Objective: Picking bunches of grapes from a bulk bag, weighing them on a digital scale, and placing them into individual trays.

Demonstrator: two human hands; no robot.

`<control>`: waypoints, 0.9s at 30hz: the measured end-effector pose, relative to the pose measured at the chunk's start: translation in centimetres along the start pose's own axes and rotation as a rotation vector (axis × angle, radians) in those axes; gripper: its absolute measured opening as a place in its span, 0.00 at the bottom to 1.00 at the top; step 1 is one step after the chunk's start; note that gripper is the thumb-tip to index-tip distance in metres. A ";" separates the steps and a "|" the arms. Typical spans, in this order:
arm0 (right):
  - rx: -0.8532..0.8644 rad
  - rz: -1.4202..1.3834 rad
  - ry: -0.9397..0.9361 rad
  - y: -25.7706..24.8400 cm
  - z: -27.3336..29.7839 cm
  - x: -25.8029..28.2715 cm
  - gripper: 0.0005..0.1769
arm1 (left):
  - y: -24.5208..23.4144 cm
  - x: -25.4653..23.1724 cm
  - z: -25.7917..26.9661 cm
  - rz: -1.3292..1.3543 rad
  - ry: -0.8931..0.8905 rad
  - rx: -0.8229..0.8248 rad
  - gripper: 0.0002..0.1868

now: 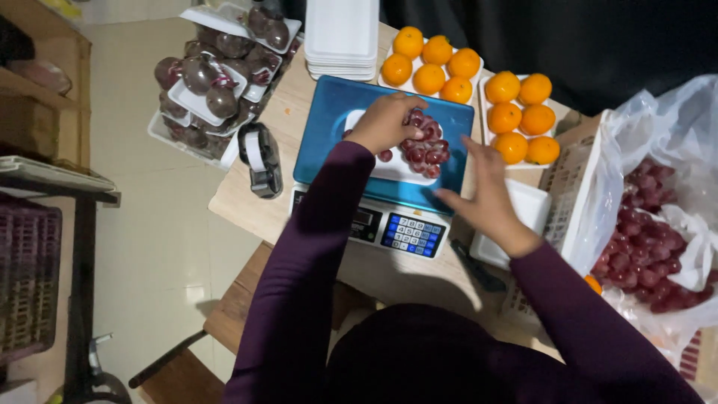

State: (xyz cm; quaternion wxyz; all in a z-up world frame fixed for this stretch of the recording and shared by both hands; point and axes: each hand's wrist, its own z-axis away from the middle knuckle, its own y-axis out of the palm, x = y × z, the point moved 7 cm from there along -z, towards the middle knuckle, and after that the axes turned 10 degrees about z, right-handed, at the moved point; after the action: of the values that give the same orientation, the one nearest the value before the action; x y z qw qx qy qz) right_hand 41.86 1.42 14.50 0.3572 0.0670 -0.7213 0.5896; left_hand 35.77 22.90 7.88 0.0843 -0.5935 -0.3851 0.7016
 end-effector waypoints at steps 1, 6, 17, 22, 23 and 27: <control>-0.011 0.082 -0.106 1.4 -1.5 2.3 0.54 | -0.5 0.0 0.5 0.081 -0.024 0.000 0.24; -0.006 0.330 -0.160 7.1 -6.2 2.2 0.49 | -3.2 2.8 3.1 0.102 -0.058 -0.169 0.20; 0.048 -0.793 0.306 6.8 -11.3 -9.4 0.21 | -2.5 5.7 6.8 0.012 -0.186 -0.285 0.19; 0.010 -0.438 0.145 8.4 -12.8 -11.3 0.14 | 1.4 3.0 5.3 -0.338 -0.071 -0.239 0.19; 0.006 -0.437 0.145 8.9 -12.9 -11.1 0.14 | 1.5 2.6 5.3 -0.338 -0.067 -0.239 0.19; -0.104 -0.200 0.088 8.0 -12.5 -6.9 0.22 | 1.9 2.7 4.9 -0.391 -0.014 -0.390 0.12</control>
State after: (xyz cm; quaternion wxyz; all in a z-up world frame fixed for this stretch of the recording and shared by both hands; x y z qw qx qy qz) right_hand 48.29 12.75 4.60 0.4485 0.0942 -0.7243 0.5151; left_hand 31.29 20.99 4.56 0.0995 -0.5082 -0.6208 0.5886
